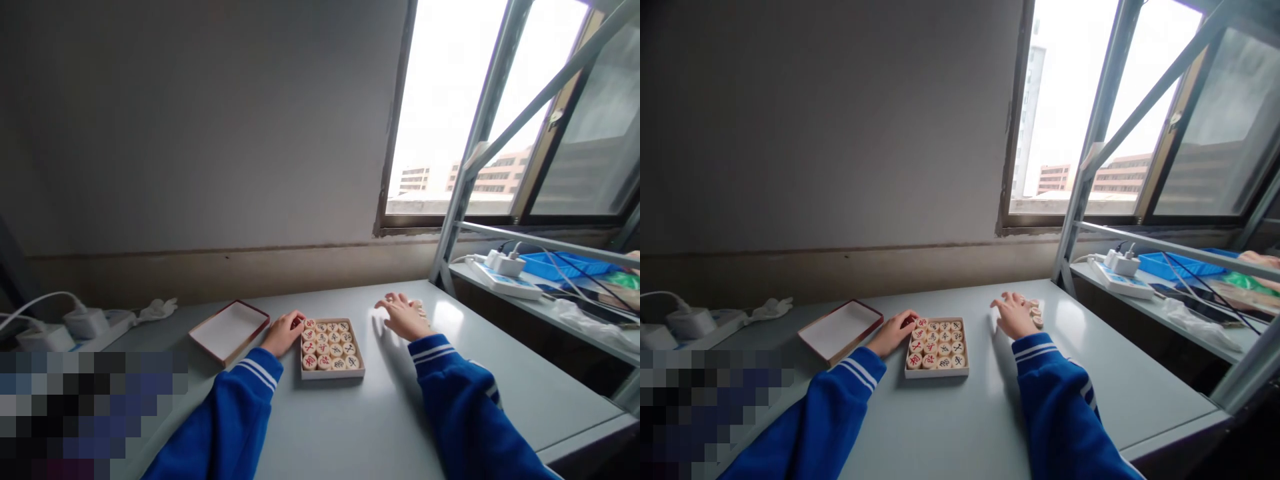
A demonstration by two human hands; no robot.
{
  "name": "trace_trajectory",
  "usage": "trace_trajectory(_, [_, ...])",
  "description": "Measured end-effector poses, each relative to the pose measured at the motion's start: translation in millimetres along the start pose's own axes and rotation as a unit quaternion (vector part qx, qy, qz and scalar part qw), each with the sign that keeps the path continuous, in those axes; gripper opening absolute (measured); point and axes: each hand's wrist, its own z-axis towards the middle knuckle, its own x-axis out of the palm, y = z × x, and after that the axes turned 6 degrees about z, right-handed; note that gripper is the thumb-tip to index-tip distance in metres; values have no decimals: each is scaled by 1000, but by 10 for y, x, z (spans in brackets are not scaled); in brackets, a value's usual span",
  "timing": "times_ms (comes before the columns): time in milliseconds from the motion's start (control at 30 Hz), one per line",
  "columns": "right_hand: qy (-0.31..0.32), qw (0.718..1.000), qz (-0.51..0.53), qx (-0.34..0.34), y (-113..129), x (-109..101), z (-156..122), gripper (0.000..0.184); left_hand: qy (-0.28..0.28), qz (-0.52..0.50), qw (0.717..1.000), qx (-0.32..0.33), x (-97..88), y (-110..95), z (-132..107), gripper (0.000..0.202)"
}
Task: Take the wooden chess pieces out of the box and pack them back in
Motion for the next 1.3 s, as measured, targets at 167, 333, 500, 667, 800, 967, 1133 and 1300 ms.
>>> trace_trajectory(167, [120, 932, 228, -256, 554, 62, -92, 23, 10, 3, 1000, -8, -12, -11, 14, 21])
trace_trajectory(333, [107, 916, 276, -270, 706, 221, -171, 21, 3, 19, 1000, 6, 33, 43, 48, 23])
trace_trajectory(500, [77, 915, 299, -260, 702, 245, -161, 20, 4, 32, 999, 10, 48, 52, 56, 24])
trace_trajectory(667, [38, 936, 285, -201, 504, 150, -36, 21, 4, 44, 999, 18, 34, 25, 36, 25])
trace_trajectory(800, [-48, 991, 77, -102, 23, 139, 42, 15, 7, 52, 998, 26, 27, 17, 21, 26])
trace_trajectory(967, [-89, 996, -1, -4, -305, 131, 44, 24, 5, 58, 998, 21, 33, 18, 17, 25])
trace_trajectory(1133, [20, 951, 227, -208, 222, 122, -29, 25, 16, 68, 997, 10, 15, -11, 7, 25])
trace_trajectory(1300, [120, 890, 297, -323, 640, 224, -148, 20, 13, 73, 997, 13, 10, -23, 5, 24])
